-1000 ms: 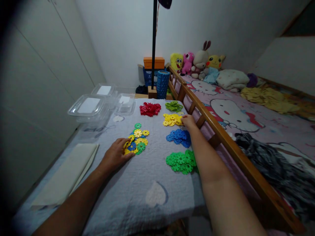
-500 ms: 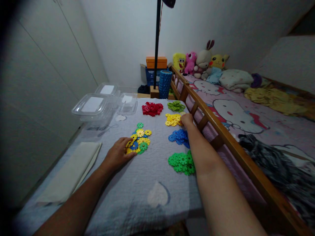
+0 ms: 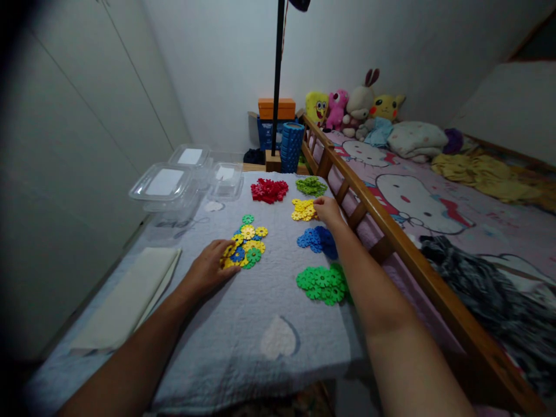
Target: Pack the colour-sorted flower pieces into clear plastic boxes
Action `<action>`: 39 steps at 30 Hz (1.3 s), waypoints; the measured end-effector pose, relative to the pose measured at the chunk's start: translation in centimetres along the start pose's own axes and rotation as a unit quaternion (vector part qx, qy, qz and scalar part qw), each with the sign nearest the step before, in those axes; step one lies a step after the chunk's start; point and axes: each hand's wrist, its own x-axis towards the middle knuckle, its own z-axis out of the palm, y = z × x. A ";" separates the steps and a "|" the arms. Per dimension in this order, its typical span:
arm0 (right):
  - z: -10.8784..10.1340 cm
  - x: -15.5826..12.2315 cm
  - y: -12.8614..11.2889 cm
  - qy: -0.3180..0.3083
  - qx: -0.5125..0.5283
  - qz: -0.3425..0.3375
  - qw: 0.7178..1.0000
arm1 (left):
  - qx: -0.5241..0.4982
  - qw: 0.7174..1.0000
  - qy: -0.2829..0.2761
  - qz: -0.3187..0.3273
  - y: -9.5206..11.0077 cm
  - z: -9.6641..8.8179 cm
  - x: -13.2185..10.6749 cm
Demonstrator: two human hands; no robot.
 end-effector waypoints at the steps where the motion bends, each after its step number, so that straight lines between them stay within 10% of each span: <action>1: 0.4 -0.6 -0.3 -0.021 -0.002 -0.008 1.000 | 0.001 1.000 -0.001 -0.002 0.1 0.0 0.0; 7: 5.3 -4.3 -1.5 -0.253 -0.181 -0.168 0.936 | -0.007 1.000 0.003 -0.004 0.3 -0.1 0.1; 18: 11.7 -6.0 -1.0 -0.262 -0.263 -0.278 0.886 | -0.146 0.988 -0.030 -0.028 -1.3 -0.7 0.3; 27: 8.8 -3.6 0.2 -0.210 -0.134 -0.160 0.955 | -0.025 0.994 -0.088 -0.065 -1.5 -3.1 0.4; 39: 1.2 3.6 3.0 0.087 -0.054 -0.012 0.995 | 0.018 0.991 -0.095 -0.094 -0.8 -2.7 -0.1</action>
